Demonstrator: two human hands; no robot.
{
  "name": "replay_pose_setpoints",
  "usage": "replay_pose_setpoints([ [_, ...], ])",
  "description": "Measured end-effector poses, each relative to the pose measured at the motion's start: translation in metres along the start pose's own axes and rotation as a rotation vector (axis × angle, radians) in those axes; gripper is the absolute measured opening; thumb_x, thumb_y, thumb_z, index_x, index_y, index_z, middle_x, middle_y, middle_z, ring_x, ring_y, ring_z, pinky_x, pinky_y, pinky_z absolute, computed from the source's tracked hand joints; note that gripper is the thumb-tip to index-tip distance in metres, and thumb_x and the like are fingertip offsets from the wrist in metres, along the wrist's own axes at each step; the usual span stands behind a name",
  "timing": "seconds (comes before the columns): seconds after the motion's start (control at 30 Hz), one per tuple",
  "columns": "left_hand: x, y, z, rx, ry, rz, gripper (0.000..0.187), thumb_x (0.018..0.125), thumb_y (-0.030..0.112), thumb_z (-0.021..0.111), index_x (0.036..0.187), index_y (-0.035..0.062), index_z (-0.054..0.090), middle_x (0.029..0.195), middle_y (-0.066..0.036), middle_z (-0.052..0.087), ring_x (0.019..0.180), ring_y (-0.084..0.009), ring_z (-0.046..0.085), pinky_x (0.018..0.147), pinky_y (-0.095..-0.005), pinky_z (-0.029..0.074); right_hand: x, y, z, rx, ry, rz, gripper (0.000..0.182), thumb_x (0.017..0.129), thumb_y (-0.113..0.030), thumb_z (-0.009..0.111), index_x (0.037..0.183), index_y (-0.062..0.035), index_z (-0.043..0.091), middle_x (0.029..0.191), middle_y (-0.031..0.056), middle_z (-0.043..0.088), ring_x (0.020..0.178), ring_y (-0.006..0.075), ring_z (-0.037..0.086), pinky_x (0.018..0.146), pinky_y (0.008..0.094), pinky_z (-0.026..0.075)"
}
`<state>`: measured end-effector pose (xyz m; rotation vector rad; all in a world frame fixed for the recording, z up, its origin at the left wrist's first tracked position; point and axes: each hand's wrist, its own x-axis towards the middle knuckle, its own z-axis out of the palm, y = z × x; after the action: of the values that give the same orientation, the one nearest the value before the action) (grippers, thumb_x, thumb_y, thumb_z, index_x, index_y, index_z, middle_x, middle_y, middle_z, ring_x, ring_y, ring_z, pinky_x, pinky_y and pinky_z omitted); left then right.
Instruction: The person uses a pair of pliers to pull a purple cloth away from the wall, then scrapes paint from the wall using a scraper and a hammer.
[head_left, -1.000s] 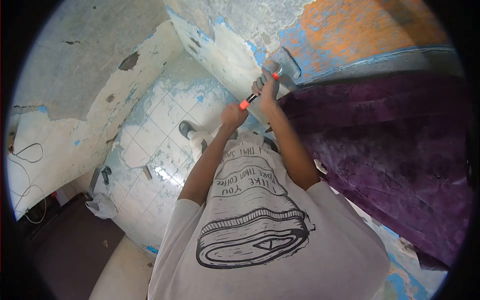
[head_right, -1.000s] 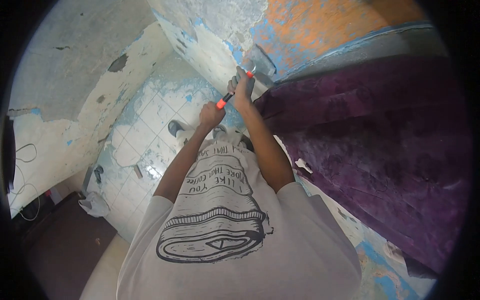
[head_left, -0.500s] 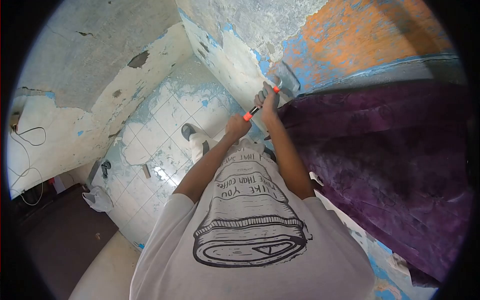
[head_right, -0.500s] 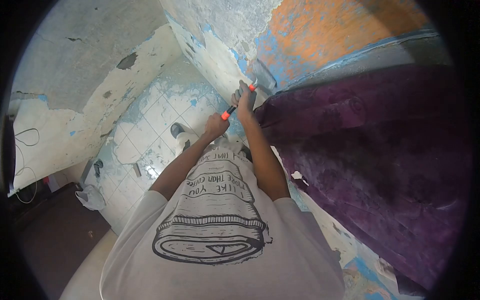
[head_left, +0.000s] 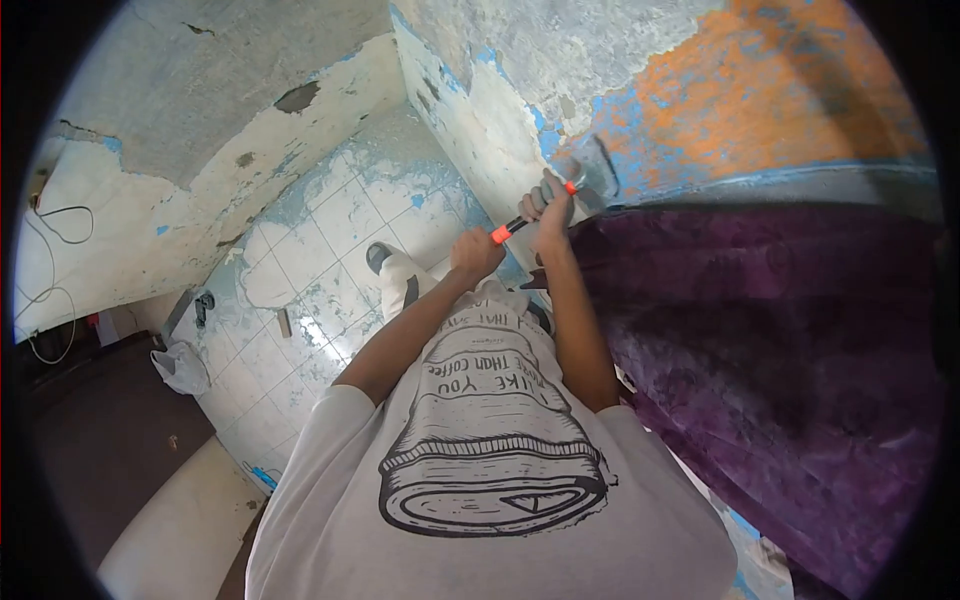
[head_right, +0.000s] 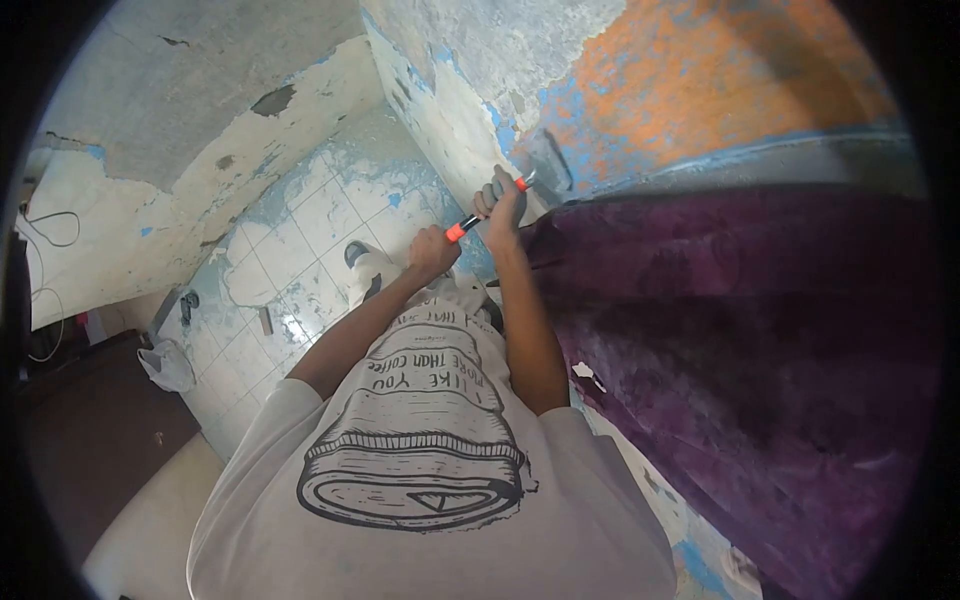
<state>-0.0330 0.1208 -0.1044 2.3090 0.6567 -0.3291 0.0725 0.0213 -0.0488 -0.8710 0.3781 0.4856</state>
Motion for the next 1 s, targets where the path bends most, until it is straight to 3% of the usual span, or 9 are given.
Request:
replay_pose_setpoints([
  [0.07, -0.008, 0.018, -0.020, -0.011, -0.046, 0.000, 0.032, 0.080, 0.024, 0.060, 0.090, -0.0057, 0.064, 0.093, -0.030, 0.066, 0.090, -0.0447, 0.066, 0.080, -0.0508, 0.052, -0.008, -0.011, 0.007, 0.042, -0.131, -0.051, 0.039, 0.094, -0.025, 0.054, 0.063, -0.0161, 0.032, 0.046, -0.0027, 0.021, 0.036, 0.0119, 0.020, 0.040, 0.0295, 0.019],
  [0.3, 0.002, -0.017, 0.017, 0.009, -0.035, 0.011, 0.034, 0.080, 0.025, 0.060, 0.097, -0.0045, 0.063, 0.094, -0.031, 0.065, 0.091, -0.0442, 0.066, 0.077, -0.0511, 0.053, 0.000, 0.009, -0.002, 0.022, 0.004, 0.030, 0.042, 0.094, -0.023, 0.054, 0.060, -0.0175, 0.029, 0.046, -0.0032, 0.021, 0.036, 0.0112, 0.018, 0.039, 0.0294, 0.020],
  [0.4, -0.001, -0.007, 0.003, 0.042, -0.052, 0.013, 0.034, 0.080, 0.025, 0.061, 0.098, -0.0035, 0.063, 0.096, -0.031, 0.065, 0.091, -0.0438, 0.066, 0.078, -0.0509, 0.053, -0.002, -0.006, 0.007, -0.016, -0.088, -0.021, 0.043, 0.094, -0.023, 0.054, 0.060, -0.0176, 0.028, 0.047, -0.0034, 0.020, 0.037, 0.0117, 0.019, 0.039, 0.0296, 0.019],
  [0.53, -0.001, -0.002, 0.007, -0.027, -0.113, -0.044, 0.035, 0.080, 0.026, 0.061, 0.097, -0.0041, 0.064, 0.095, -0.031, 0.065, 0.092, -0.0446, 0.066, 0.079, -0.0507, 0.053, -0.001, -0.005, 0.001, -0.039, -0.126, -0.036, 0.044, 0.094, -0.024, 0.055, 0.059, -0.0175, 0.028, 0.047, -0.0034, 0.020, 0.037, 0.0116, 0.019, 0.039, 0.0297, 0.019],
  [0.6, -0.003, -0.009, 0.011, -0.033, -0.166, -0.062, 0.035, 0.080, 0.026, 0.061, 0.095, -0.0044, 0.064, 0.094, -0.031, 0.066, 0.091, -0.0449, 0.066, 0.079, -0.0507, 0.053, -0.001, 0.008, -0.006, 0.002, -0.037, 0.032, 0.045, 0.094, -0.025, 0.056, 0.059, -0.0175, 0.028, 0.047, -0.0035, 0.021, 0.037, 0.0111, 0.019, 0.039, 0.0294, 0.019],
  [0.77, -0.005, 0.017, -0.002, -0.037, 0.023, -0.035, 0.033, 0.079, 0.026, 0.061, 0.089, -0.0049, 0.066, 0.090, -0.029, 0.067, 0.088, -0.0456, 0.066, 0.081, -0.0510, 0.053, -0.010, -0.019, 0.016, -0.026, -0.092, -0.021, 0.045, 0.094, -0.025, 0.055, 0.059, -0.0176, 0.028, 0.047, -0.0032, 0.021, 0.037, 0.0112, 0.019, 0.040, 0.0296, 0.019],
  [0.9, -0.005, 0.015, 0.005, -0.047, -0.036, -0.029, 0.033, 0.080, 0.025, 0.061, 0.088, -0.0055, 0.067, 0.089, -0.030, 0.067, 0.089, -0.0460, 0.066, 0.081, -0.0512, 0.053, -0.005, -0.011, -0.003, -0.027, -0.132, -0.009, 0.045, 0.094, -0.025, 0.055, 0.059, -0.0182, 0.028, 0.046, -0.0031, 0.021, 0.037, 0.0112, 0.018, 0.040, 0.0297, 0.019],
  [1.0, -0.004, -0.007, 0.018, -0.047, -0.091, -0.026, 0.028, 0.078, 0.022, 0.061, 0.086, -0.0051, 0.060, 0.083, -0.029, 0.063, 0.078, -0.0466, 0.064, 0.073, -0.0547, 0.051, -0.002, 0.001, -0.013, 0.009, -0.107, 0.067, 0.046, 0.094, -0.025, 0.055, 0.058, -0.0184, 0.028, 0.046, -0.0034, 0.020, 0.037, 0.0112, 0.017, 0.041, 0.0298, 0.018],
])
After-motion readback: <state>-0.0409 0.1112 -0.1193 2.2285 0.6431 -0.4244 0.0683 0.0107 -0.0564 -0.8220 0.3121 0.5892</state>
